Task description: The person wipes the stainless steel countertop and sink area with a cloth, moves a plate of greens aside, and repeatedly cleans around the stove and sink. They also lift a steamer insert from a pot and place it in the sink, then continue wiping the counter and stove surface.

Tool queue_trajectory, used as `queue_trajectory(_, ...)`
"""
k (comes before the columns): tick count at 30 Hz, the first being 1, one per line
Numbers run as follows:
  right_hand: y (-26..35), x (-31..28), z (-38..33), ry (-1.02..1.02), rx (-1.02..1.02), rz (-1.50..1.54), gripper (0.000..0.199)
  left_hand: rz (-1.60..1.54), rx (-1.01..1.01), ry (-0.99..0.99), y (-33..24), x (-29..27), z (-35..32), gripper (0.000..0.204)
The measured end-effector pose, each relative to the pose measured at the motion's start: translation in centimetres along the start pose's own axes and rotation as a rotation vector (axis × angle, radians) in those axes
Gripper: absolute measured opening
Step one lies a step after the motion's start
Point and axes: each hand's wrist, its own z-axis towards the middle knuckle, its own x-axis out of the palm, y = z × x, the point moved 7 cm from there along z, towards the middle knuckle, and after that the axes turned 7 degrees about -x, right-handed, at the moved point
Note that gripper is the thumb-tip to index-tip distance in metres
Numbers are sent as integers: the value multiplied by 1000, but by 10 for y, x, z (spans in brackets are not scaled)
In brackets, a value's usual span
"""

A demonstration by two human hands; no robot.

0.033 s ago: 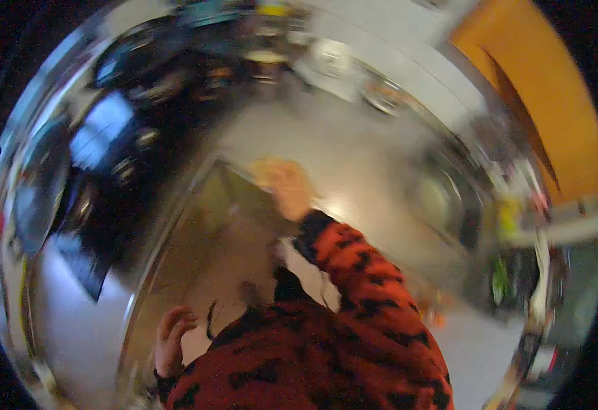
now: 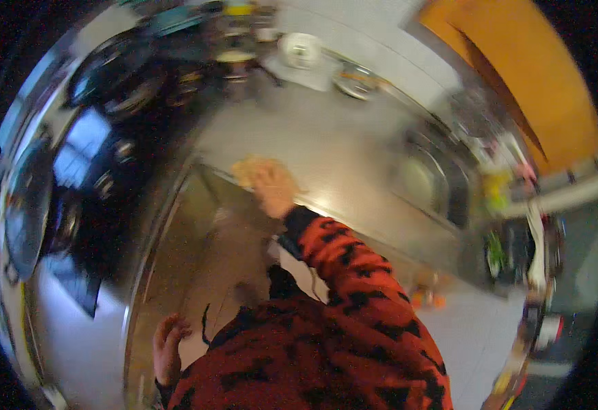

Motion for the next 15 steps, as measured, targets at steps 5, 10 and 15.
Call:
queue_trajectory(5,-18,-42,-65,41,352,160,43,127,16,39,-14,-2,-27,34)
queue_trajectory(10,-78,-72,-141,-27,558,119,42,178,51,95,-16,33,-30,33)
queue_trajectory(15,-147,-102,-257,-75,753,83,40,190,95,154,-12,118,-39,29)
